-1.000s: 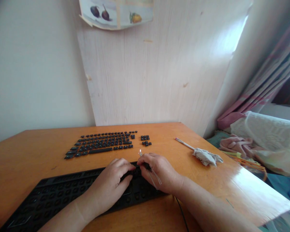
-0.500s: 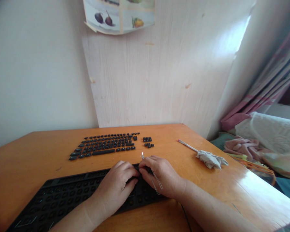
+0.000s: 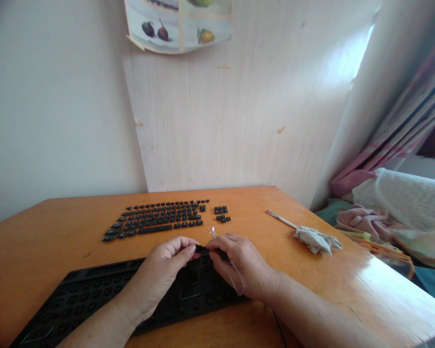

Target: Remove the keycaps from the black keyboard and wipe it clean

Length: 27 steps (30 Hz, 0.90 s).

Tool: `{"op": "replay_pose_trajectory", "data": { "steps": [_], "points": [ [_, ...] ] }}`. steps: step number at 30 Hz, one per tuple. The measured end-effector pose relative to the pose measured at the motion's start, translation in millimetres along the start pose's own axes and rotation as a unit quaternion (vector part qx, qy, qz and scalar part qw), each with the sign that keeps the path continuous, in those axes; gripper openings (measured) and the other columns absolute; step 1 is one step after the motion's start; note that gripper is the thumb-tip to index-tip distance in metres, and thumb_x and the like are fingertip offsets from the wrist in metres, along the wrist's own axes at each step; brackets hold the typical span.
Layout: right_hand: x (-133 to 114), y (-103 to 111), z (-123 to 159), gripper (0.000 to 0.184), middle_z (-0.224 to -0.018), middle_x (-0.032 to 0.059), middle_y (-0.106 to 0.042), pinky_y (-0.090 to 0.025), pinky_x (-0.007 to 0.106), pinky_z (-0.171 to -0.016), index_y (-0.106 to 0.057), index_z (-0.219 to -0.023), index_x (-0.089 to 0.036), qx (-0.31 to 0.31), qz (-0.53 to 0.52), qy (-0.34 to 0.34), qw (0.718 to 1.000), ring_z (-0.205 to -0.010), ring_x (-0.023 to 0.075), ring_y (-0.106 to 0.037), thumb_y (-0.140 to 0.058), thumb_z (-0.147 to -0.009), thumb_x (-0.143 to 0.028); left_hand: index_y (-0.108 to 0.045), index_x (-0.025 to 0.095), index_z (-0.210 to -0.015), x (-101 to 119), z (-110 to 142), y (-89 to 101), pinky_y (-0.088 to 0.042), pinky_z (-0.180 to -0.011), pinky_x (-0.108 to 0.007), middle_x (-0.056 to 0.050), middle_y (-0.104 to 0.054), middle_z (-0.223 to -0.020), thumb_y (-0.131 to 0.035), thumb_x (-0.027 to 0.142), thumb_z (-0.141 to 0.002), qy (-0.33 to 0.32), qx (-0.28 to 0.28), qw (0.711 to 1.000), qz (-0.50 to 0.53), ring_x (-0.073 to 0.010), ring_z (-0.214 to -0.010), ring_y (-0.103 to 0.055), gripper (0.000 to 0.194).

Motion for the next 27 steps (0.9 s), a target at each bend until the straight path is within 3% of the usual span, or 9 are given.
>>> {"op": "replay_pose_trajectory", "data": {
  "steps": [6,16,27],
  "points": [
    [-6.1,-0.6,0.3,0.016,-0.092,0.0041,-0.07,-0.049,0.026,-0.075,-0.065,-0.105,-0.021,-0.012,-0.013,0.0,1.0,-0.081,0.0147,-0.064,-0.056,-0.094,-0.027,-0.068,0.017,-0.094,2.7,3.1,-4.1,-0.043,-0.08,-0.028,-0.004,-0.071,-0.09,-0.059,0.033,-0.087,0.027,-0.017,0.999,0.03,-0.0175,-0.085,-0.061,0.02],
    [-3.9,-5.8,1.6,0.011,-0.087,0.0031,-0.07,-0.048,0.026,-0.073,-0.065,-0.101,-0.022,0.012,0.01,0.032,0.999,-0.078,0.0148,-0.064,-0.058,-0.092,-0.024,-0.069,0.016,-0.091,4.8,5.7,-6.2,-0.042,-0.072,-0.026,-0.003,-0.067,-0.082,-0.063,0.036,-0.083,0.065,-0.024,0.996,0.058,-0.0152,-0.077,-0.056,0.022],
    [-7.4,-3.7,0.3,0.018,-0.094,0.0038,-0.07,-0.048,0.028,-0.076,-0.064,-0.107,-0.022,-0.016,0.017,0.008,1.0,-0.084,0.0162,-0.063,-0.061,-0.09,-0.026,-0.063,0.016,-0.098,3.7,3.7,-6.0,-0.045,-0.086,-0.03,-0.005,-0.069,-0.094,-0.067,0.022,-0.079,0.055,-0.01,0.995,0.088,-0.0169,-0.091,-0.061,0.02]
  ]
}}
Point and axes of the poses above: each hand's wrist, its own z-axis away from the middle knuckle, its own y-axis out of the back of the hand, x = y × z, the point moved 2 cm from there along -z, towards the middle knuckle
